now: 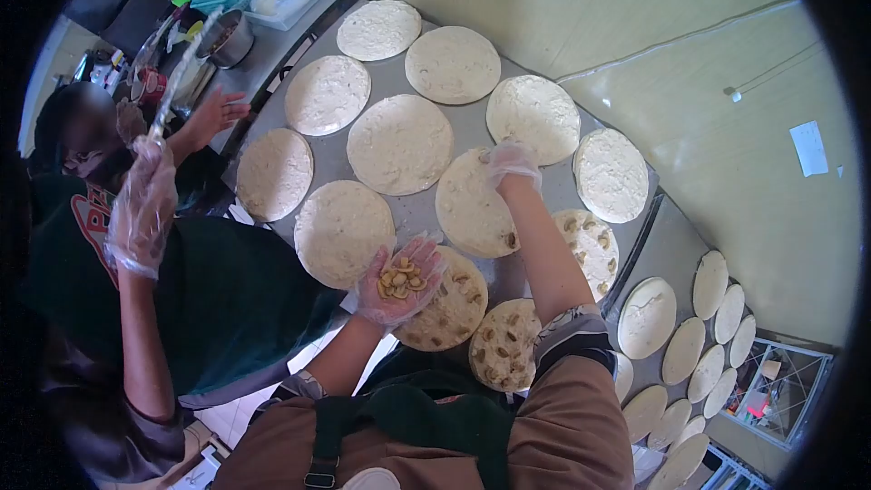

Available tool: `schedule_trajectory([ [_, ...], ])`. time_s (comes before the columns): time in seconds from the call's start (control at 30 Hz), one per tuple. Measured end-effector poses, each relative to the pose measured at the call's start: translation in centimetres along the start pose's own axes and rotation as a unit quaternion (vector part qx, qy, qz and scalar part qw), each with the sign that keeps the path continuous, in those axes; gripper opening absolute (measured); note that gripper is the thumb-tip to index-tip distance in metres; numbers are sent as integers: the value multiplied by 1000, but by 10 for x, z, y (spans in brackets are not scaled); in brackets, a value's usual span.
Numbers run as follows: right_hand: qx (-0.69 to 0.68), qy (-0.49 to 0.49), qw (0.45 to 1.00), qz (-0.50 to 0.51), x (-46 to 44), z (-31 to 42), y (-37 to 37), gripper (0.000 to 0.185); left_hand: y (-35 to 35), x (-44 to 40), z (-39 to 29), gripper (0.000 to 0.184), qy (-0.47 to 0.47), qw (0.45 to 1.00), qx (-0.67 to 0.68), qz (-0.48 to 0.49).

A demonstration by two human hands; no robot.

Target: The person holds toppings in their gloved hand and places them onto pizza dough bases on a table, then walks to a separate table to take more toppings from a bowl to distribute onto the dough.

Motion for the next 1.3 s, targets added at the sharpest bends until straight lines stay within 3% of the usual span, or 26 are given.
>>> schedule_trajectory([
  [0.13, 75, 48, 996, -26, 8, 15, 25, 22, -7, -3, -2, 56, 4, 1000, 19, 3],
  [0.33, -73, 17, 995, -62, 43, 24, 71, 25, -17, -11, -3, 59, 2, 1000, 11, 23],
  [0.4, -193, -70, 978, 37, 65, 30, 87, 29, -23, -11, -2, 60, 7, 999, 15, 38],
  [0.43, -195, -67, 978, 38, 77, 35, 93, 29, -25, -11, -1, 60, 4, 999, 14, 38],
  [0.5, -316, 10, 942, 112, 102, 60, 94, 33, -27, -11, 1, 61, 2, 1000, 10, 28],
  [0.53, -318, 12, 941, 112, 112, 67, 95, 33, -28, -11, 2, 61, -1, 1000, 8, 28],
  [0.6, -282, 149, 945, 78, 131, 91, 104, 29, -27, -12, 6, 62, 3, 999, 11, 43],
  [0.63, -283, 149, 945, 76, 138, 96, 105, 29, -20, -15, 6, 62, 3, 999, 9, 44],
  [0.7, -251, 188, 950, 12, 148, 103, 112, 34, -20, -16, 11, 62, 58, 988, 49, 135],
  [0.83, -234, 226, 946, -12, 165, 106, 98, 41, -26, -10, 25, 57, 71, 990, 96, 81],
  [0.9, -203, 214, 955, 35, 173, 104, 90, 35, -28, -7, 31, 58, 14, 999, 8, 34],
  [1.03, -220, 175, 958, 57, 190, 93, 103, 30, -26, 5, 49, 62, 1, 998, -56, 36],
  [1.13, -275, 182, 944, -9, 202, 88, 116, 24, -3, 1, 58, 59, 38, 997, -34, 50],
  [1.2, -382, 131, 909, -103, 207, 75, 124, 18, -4, 7, 65, 54, 133, 973, 68, 174],
  [1.23, -382, 132, 909, -105, 208, 72, 126, 18, -7, 9, 69, 54, 133, 973, 67, 177],
  [1.27, -512, 17, 859, -17, 206, 61, 116, 15, 3, 4, 68, 50, 68, 995, 45, 62],
  [1.3, -623, -100, 772, 73, 208, 53, 104, 15, 12, 5, 64, 47, 3, 998, 22, -56],
])
Point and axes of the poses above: each hand's wrist, its own x-axis away from the middle knuckle, its own y-axis out of the back of the hand, z = x × y, the point moved 6 cm from there along -x, towards the middle knuckle, and after that the axes turned 11 degrees about -z, right-handed, at the moved point
